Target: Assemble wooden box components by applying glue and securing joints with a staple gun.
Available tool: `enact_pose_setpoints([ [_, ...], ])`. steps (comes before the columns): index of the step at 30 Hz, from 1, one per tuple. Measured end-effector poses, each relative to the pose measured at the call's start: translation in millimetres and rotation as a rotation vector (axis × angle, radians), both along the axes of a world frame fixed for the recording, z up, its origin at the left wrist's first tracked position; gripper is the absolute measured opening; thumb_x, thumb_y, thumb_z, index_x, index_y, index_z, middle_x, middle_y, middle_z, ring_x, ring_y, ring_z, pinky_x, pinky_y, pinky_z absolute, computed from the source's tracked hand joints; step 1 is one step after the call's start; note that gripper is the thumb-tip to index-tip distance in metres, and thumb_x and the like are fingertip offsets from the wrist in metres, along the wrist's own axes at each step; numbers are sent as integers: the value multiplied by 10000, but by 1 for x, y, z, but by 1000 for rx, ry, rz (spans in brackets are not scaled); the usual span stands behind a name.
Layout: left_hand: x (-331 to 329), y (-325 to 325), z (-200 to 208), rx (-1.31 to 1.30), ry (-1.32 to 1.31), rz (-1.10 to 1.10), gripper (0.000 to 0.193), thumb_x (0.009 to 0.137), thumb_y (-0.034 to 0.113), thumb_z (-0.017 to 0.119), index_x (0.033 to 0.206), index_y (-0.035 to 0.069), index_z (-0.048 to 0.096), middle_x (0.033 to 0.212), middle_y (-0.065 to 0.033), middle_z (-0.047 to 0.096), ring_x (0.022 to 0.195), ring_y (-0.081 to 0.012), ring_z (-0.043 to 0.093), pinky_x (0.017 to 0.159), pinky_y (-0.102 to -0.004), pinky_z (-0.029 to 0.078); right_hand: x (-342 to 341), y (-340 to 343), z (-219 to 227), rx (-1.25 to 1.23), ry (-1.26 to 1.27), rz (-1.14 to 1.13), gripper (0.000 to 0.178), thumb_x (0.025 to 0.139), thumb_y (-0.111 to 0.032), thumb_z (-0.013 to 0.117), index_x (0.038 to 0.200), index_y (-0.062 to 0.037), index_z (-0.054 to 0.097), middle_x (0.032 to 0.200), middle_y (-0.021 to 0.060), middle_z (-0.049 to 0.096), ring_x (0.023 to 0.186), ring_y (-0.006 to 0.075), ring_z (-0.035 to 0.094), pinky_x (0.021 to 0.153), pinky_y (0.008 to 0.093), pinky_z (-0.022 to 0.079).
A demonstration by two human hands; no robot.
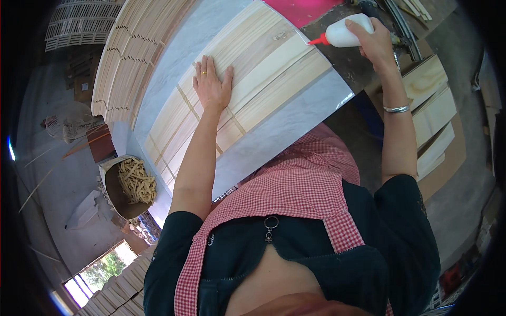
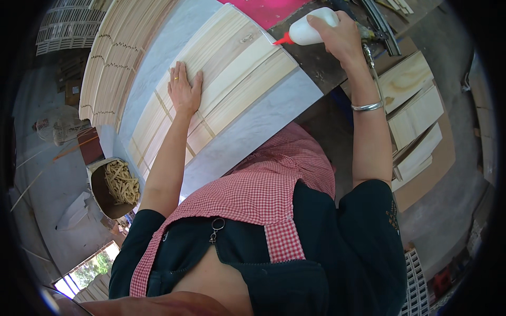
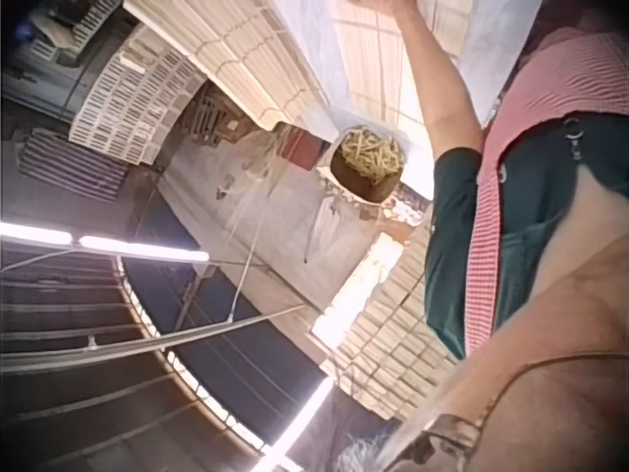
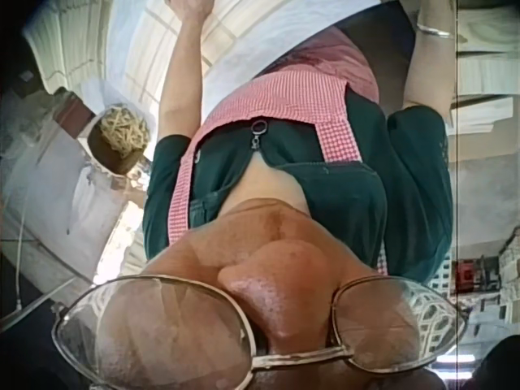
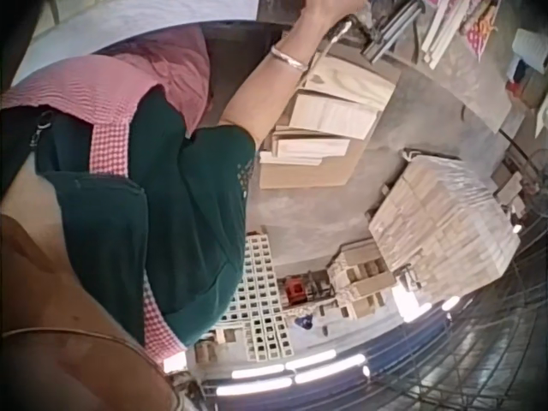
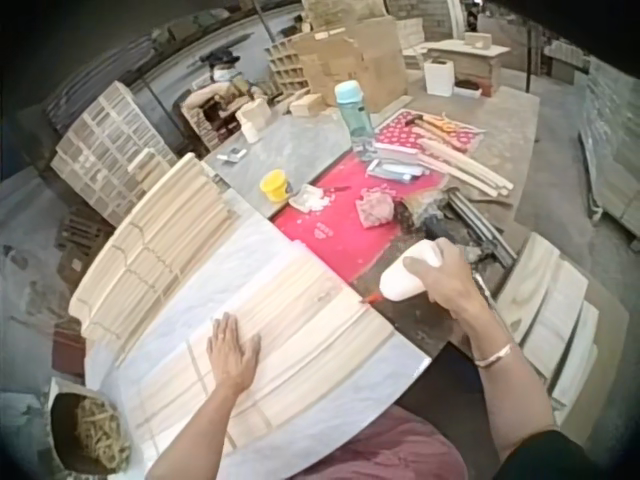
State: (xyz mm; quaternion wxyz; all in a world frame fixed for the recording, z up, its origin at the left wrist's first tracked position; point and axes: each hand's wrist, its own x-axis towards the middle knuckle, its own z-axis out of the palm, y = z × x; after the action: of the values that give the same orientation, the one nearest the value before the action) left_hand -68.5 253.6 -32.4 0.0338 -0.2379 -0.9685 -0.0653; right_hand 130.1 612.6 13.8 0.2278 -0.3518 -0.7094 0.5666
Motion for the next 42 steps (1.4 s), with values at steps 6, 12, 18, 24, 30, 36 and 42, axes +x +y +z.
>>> enact_pose_setpoints([
  [6, 0, -1, -1, 4, 13, -6, 799, 987, 600, 441, 1551, 39, 360, 1639, -88, 328, 1542, -291, 223, 1232, -484, 182, 15, -3, 5, 2, -27, -45, 511, 856, -395, 744, 1095, 46, 643, 857, 122, 664, 581, 137, 534, 477, 244, 429],
  [12, -1, -2, -3, 7, 25, -11, 799, 987, 605, 433, 1550, 43, 363, 1639, -86, 330, 1540, -292, 229, 1232, -484, 186, 10, -8, -2, 15, -1, -87, 460, 885, -364, 752, 1093, 30, 635, 801, 84, 631, 526, 79, 464, 440, 197, 354],
  [18, -2, -1, -3, 6, 19, -10, 801, 986, 609, 427, 1553, 47, 359, 1637, -86, 332, 1539, -291, 232, 1231, -485, 188, 36, -1, -4, 5, -20, -52, 487, 856, -389, 755, 1087, 29, 658, 838, 109, 662, 573, 121, 524, 469, 232, 414],
  [24, -1, 3, -2, 8, 32, -18, 805, 985, 603, 437, 1554, 41, 351, 1641, -83, 327, 1536, -288, 239, 1232, -478, 188, 71, 1, 4, -59, -53, -55, 441, 866, -388, 748, 1053, 4, 670, 822, 99, 662, 556, 108, 514, 460, 225, 401],
  [30, -12, -13, -4, 137, -18, -28, 864, 947, 613, 520, 1552, 23, 340, 1658, -124, 277, 1534, -326, 230, 1221, -495, 211, 69, -22, 23, -150, 66, 2, 415, 898, -381, 735, 1039, -1, 648, 783, 77, 642, 504, 84, 485, 441, 202, 366],
  [36, 30, -87, 23, 131, -26, -449, 1196, 737, 737, 705, 1580, 16, 260, 1664, -187, 214, 1540, -381, 187, 1219, -542, 203, 18, -104, 29, -220, 256, 91, 434, 903, -310, 767, 1094, 24, 566, 815, 101, 632, 516, 98, 547, 444, 220, 430],
  [42, 87, -165, 27, -94, -84, -329, 1304, 646, 785, 723, 1581, 8, 251, 1671, -174, 204, 1553, -372, 147, 1231, -558, 152, -58, -189, 16, -267, 297, 233, 507, 886, -322, 782, 1145, 35, 533, 883, 139, 646, 538, 123, 599, 482, 219, 496],
])
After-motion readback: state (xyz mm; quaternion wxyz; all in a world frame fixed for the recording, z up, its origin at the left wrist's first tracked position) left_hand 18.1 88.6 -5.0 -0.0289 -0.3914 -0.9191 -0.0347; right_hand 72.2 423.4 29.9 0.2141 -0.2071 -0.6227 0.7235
